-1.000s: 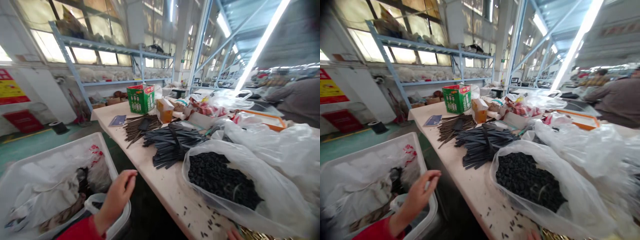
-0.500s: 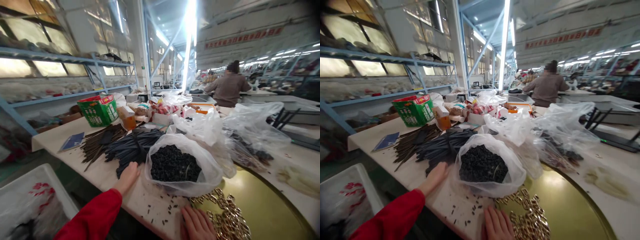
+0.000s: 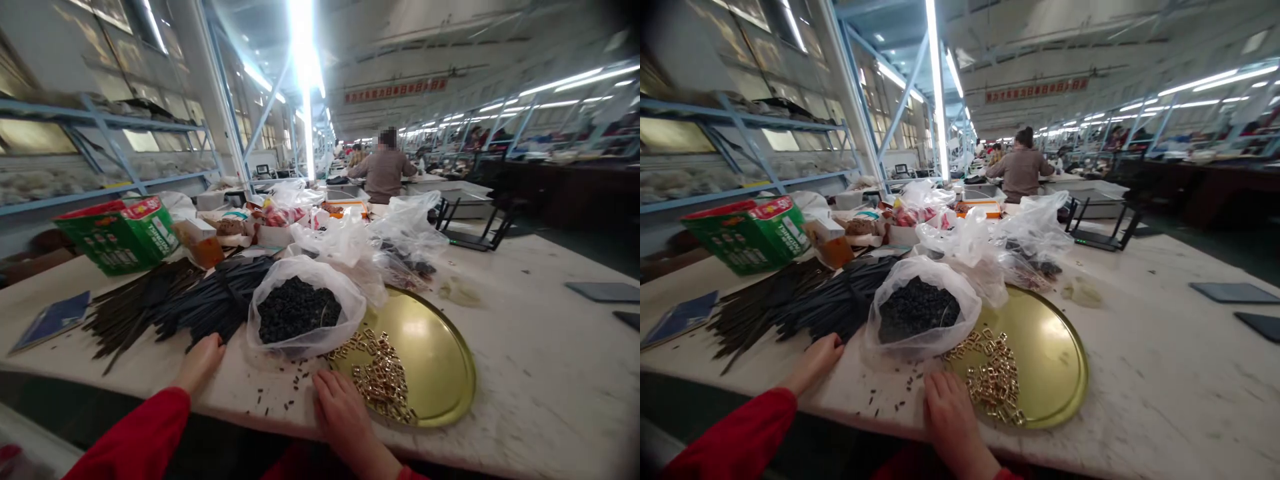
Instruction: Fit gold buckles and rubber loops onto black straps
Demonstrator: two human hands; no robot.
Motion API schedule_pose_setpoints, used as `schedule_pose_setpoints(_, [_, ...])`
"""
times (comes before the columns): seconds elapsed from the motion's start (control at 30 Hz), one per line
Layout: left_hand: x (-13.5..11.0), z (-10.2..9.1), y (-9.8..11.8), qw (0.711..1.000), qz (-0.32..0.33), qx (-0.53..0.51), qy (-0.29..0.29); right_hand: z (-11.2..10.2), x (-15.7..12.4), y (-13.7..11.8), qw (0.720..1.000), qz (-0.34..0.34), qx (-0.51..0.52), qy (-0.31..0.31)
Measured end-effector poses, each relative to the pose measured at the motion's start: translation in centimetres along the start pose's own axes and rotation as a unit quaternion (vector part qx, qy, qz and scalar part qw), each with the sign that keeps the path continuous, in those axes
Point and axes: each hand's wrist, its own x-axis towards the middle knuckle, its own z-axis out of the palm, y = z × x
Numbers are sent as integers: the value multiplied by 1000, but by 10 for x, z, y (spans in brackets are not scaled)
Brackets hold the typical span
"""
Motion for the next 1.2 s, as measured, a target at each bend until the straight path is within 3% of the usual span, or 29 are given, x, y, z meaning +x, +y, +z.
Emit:
schedule_pose_setpoints(0.1, [-27, -3, 11, 997, -14, -50, -62, -6, -1, -2, 1000, -8, 23, 4])
schedule_pose_setpoints(0.2, [-82, 5, 29, 970, -6, -166, -180, -17, -1, -15, 997, -10, 80, -2])
schedule_pose_setpoints(0.23, [-104, 12, 37, 919, -10, -293, -264, -21, -1, -22, 993, 7, 114, -23])
schedule_pose_setpoints(0.3, [-146, 30, 55, 815, -21, -471, -336, -29, -4, -38, 969, 70, 215, -98])
schedule_pose_setpoints(0.37, [-176, 50, 73, 707, -34, -637, -304, -35, -9, -50, 918, 132, 330, -177])
schedule_pose_setpoints(0.4, [-186, 59, 80, 666, -37, -688, -285, -36, -13, -53, 892, 157, 373, -200])
schedule_pose_setpoints(0.47, [-196, 72, 88, 642, -55, -721, -254, -37, -20, -53, 862, 193, 417, -212])
schedule_pose_setpoints(0.63, [-193, 70, 86, 718, -66, -630, -289, -36, -29, -37, 824, 243, 448, -246])
schedule_pose_setpoints(0.73, [-187, 68, 89, 725, -56, -624, -286, -34, -27, -37, 796, 268, 474, -265])
schedule_pose_setpoints(0.83, [-183, 71, 93, 728, -33, -607, -317, -31, -23, -37, 792, 302, 468, -250])
schedule_pose_setpoints(0.9, [-181, 71, 89, 774, -3, -552, -311, -30, -21, -33, 791, 324, 458, -246])
schedule_pose_setpoints(0.97, [-178, 65, 81, 863, 75, -449, -220, -32, -19, -27, 785, 342, 449, -254])
schedule_pose_setpoints(1.03, [-171, 55, 72, 927, 188, -316, -69, -38, -18, -22, 797, 339, 427, -261])
schedule_pose_setpoints(1.1, [-160, 44, 69, 934, 305, -182, 32, -48, -15, -20, 830, 299, 388, -268])
schedule_pose_setpoints(1.13, [-153, 39, 70, 925, 356, -128, 44, -54, -14, -19, 847, 268, 369, -273])
schedule_pose_setpoints(1.2, [-139, 30, 77, 901, 431, -42, 9, -67, -8, -14, 873, 209, 335, -286])
